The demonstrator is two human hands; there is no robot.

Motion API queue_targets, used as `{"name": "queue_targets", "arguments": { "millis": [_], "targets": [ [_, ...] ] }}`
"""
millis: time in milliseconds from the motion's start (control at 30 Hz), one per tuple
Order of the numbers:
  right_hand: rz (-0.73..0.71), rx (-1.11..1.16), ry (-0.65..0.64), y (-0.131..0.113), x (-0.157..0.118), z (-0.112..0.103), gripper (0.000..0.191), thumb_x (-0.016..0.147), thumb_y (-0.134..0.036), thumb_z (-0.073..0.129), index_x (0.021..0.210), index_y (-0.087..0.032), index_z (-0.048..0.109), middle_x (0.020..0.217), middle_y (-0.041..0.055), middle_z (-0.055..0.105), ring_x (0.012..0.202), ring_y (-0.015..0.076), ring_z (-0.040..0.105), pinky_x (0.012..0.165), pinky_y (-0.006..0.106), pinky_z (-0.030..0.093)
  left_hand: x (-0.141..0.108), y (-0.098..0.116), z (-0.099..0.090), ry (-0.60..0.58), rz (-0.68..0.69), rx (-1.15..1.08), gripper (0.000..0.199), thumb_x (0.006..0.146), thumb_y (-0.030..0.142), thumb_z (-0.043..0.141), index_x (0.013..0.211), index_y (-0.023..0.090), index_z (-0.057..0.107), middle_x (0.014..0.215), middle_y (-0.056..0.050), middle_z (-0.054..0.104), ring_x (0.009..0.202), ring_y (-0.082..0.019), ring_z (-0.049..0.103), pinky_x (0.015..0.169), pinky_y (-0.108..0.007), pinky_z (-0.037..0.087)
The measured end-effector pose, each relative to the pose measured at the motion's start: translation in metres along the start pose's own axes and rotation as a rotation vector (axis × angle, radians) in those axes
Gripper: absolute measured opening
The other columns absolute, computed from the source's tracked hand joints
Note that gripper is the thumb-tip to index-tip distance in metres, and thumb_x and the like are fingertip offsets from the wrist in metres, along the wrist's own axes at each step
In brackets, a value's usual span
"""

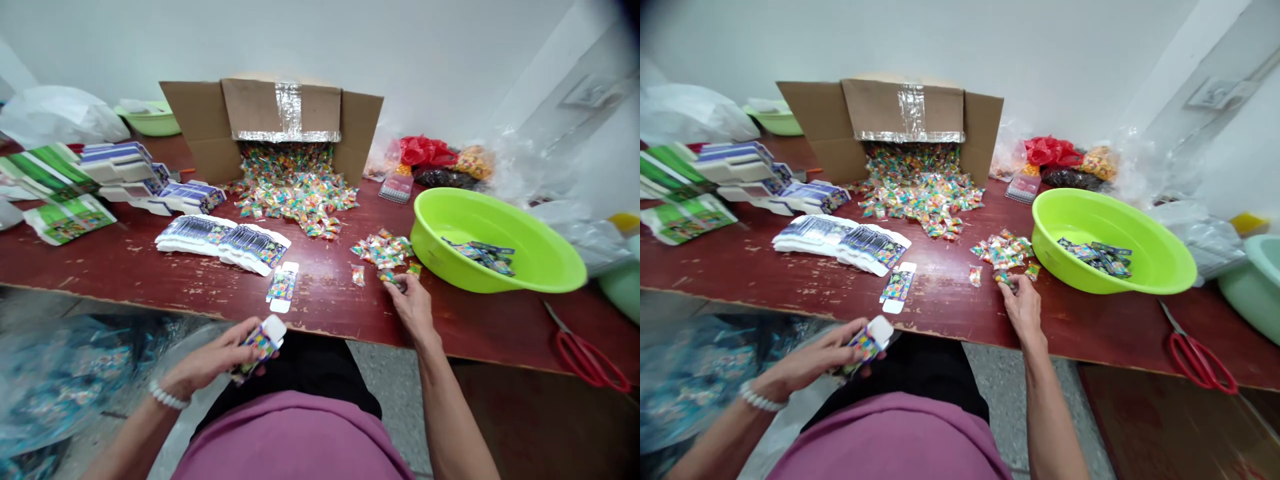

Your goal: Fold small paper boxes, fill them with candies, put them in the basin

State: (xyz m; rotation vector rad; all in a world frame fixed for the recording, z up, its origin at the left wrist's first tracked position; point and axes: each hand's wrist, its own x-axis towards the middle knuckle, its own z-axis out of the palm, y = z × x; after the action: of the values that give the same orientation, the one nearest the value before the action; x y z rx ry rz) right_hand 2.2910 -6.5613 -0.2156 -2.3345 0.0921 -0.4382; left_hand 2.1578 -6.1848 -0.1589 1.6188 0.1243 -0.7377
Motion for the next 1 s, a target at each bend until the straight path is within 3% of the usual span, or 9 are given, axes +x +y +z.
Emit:
{"name": "queue_targets", "arguments": {
  "millis": [133, 267, 367, 433, 533, 633, 733, 833, 1000],
  "targets": [
    [0.031, 0.362, -0.046, -0.038, -0.012, 0.002, 0.033, 0.08, -0.047, 0.066, 0.097, -0.019, 0.065, 0.08, 0.0022, 0.065, 0.069, 0.0174, 0.055, 0.068, 0.031, 0.042, 0.025, 0.015, 0.026, 0.051, 0.148, -0.242, 0.039, 0.08, 0.034, 0.064, 0.114, 0.019, 0.05, 0.093, -0.007, 0.068, 0.064, -0.017, 0.067, 0.058, -0.025, 0.046],
    [-0.058, 0.611, -0.311, -0.079, -0.03, 0.003, 0.025, 0.086, -0.039, 0.06, 0.102, -0.02, 0.065, 0.093, 0.0038, 0.066, 0.081, 0.0176, 0.057, 0.077, 0.032, 0.044, 0.045, 0.027, 0.048, 0.046, 0.183, -0.249, 0.038, 0.076, 0.025, 0.06, 0.113, 0.018, 0.052, 0.086, -0.004, 0.066, 0.052, -0.011, 0.059, 0.05, -0.023, 0.043],
    [-0.228, 0.591, -0.533, -0.102, -0.044, 0.0, 0.015, 0.088, -0.028, 0.057, 0.099, -0.023, 0.066, 0.093, 0.0023, 0.064, 0.085, 0.0175, 0.057, 0.079, 0.031, 0.044, 0.049, 0.035, 0.059, 0.013, 0.218, -0.188, 0.033, 0.074, 0.021, 0.058, 0.107, 0.018, 0.055, 0.082, -0.002, 0.064, 0.055, -0.01, 0.056, 0.051, -0.021, 0.044],
    [-0.345, 0.504, -0.611, -0.112, -0.052, 0.0, 0.015, 0.087, -0.021, 0.055, 0.096, -0.024, 0.067, 0.093, 0.002, 0.062, 0.087, 0.0176, 0.057, 0.08, 0.031, 0.044, 0.049, 0.037, 0.063, 0.001, 0.265, -0.094, 0.029, 0.075, 0.02, 0.058, 0.104, 0.018, 0.056, 0.08, -0.001, 0.063, 0.058, -0.01, 0.055, 0.051, -0.02, 0.044],
    [-0.375, 0.456, -0.662, -0.12, -0.059, 0.001, 0.018, 0.087, -0.018, 0.055, 0.101, -0.025, 0.066, 0.095, 0.002, 0.063, 0.085, 0.0168, 0.059, 0.078, 0.031, 0.046, 0.047, 0.038, 0.064, 0.005, 0.312, 0.048, 0.025, 0.077, 0.02, 0.059, 0.101, 0.018, 0.056, 0.08, 0.0, 0.061, 0.058, -0.009, 0.054, 0.05, -0.02, 0.042],
    [-0.206, 0.634, -0.711, -0.122, -0.058, 0.004, 0.027, 0.086, -0.027, 0.063, 0.113, -0.024, 0.058, 0.093, 0.0012, 0.067, 0.081, 0.016, 0.062, 0.073, 0.029, 0.048, 0.045, 0.038, 0.064, 0.0, 0.311, -0.002, 0.027, 0.077, 0.023, 0.061, 0.103, 0.018, 0.054, 0.08, 0.0, 0.062, 0.055, -0.009, 0.054, 0.049, -0.02, 0.041],
    [-0.077, 0.745, -0.622, -0.123, -0.054, 0.008, 0.023, 0.084, -0.037, 0.066, 0.099, -0.02, 0.062, 0.086, 0.0019, 0.068, 0.077, 0.0155, 0.062, 0.07, 0.027, 0.048, 0.044, 0.037, 0.066, 0.011, 0.295, -0.144, 0.036, 0.083, 0.038, 0.063, 0.11, 0.018, 0.053, 0.08, -0.001, 0.064, 0.053, -0.01, 0.057, 0.049, -0.02, 0.043],
    [-0.106, 0.673, -0.587, -0.127, -0.055, 0.011, 0.019, 0.083, -0.037, 0.068, 0.08, -0.018, 0.068, 0.078, 0.0023, 0.065, 0.072, 0.0149, 0.059, 0.068, 0.028, 0.045, 0.046, 0.034, 0.069, 0.019, 0.278, -0.284, 0.048, 0.088, 0.059, 0.05, 0.109, 0.016, 0.056, 0.078, -0.005, 0.067, 0.049, -0.012, 0.059, 0.045, -0.021, 0.044],
    [-0.194, 0.661, -0.694, -0.133, -0.061, 0.012, 0.016, 0.086, -0.035, 0.066, 0.083, -0.022, 0.075, 0.084, 0.0022, 0.061, 0.076, 0.0146, 0.058, 0.07, 0.028, 0.046, 0.051, 0.03, 0.071, 0.076, 0.24, -0.46, 0.057, 0.088, 0.066, 0.044, 0.096, 0.012, 0.062, 0.068, -0.008, 0.068, 0.046, -0.014, 0.059, 0.041, -0.021, 0.046]
  ]
}}
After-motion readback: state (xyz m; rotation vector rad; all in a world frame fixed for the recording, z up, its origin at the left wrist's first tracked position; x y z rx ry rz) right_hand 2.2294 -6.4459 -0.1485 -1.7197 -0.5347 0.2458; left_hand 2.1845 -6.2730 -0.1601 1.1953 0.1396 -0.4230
